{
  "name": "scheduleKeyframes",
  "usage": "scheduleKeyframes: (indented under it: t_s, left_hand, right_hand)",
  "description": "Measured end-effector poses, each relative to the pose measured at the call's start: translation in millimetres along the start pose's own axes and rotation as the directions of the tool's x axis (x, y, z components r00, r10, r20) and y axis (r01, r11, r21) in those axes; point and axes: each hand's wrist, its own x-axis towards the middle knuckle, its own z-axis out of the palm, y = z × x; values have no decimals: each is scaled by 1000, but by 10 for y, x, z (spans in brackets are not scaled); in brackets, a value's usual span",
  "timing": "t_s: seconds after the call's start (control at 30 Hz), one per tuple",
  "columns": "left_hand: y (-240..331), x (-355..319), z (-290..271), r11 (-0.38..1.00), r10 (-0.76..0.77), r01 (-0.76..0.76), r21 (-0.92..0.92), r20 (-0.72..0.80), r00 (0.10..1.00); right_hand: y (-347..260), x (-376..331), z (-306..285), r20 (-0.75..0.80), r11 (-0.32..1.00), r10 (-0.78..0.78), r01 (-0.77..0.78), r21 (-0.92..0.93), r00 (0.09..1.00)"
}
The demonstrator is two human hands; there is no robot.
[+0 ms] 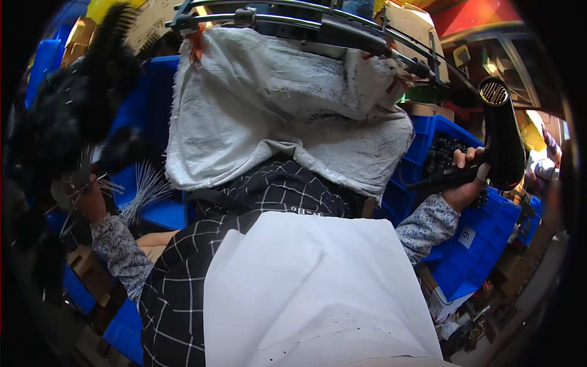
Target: The worker is using a brush twisting and trimming machine to assemble wire-bristle brushes, then using a heat gun to treat the bristles before storing them in bins.
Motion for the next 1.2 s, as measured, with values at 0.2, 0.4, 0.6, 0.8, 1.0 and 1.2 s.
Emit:
scheduleKeyframes:
  t_s: [0.2, 0.4, 0.6, 0.8, 1.0, 1.2]
  left_hand:
    - [164, 111, 255, 866, -75, 15, -500, -100, 992]
    - [962, 45, 157, 91, -177, 563, -822, 543, 821]
    - [1776, -108, 226, -404, 197, 694, -596, 684, 702]
    - [2061, -331, 370, -484, 274, 747, -456, 731, 624]
    - [2225, -547, 458, -523, 241, 745, -413, 767, 594]
    - [2376, -676, 584, -467, 192, 773, -429, 804, 562]
  right_hand:
    - [-129, 335, -746, -562, 974, -180, 68, -215, 807]
    - [496, 950, -1483, -803, 910, -122, -256, -325, 584]
    - [1364, 1684, -1797, -644, 702, 143, -536, -469, 752]
    - [1752, 2444, -1392, -389, 589, 242, -454, -669, 889]
    - [1593, 2504, -668, -393, -118, 262, -374, -920, 882]
    - [1431, 1982, -761, -21, 43, 521, -51, -998, 853]
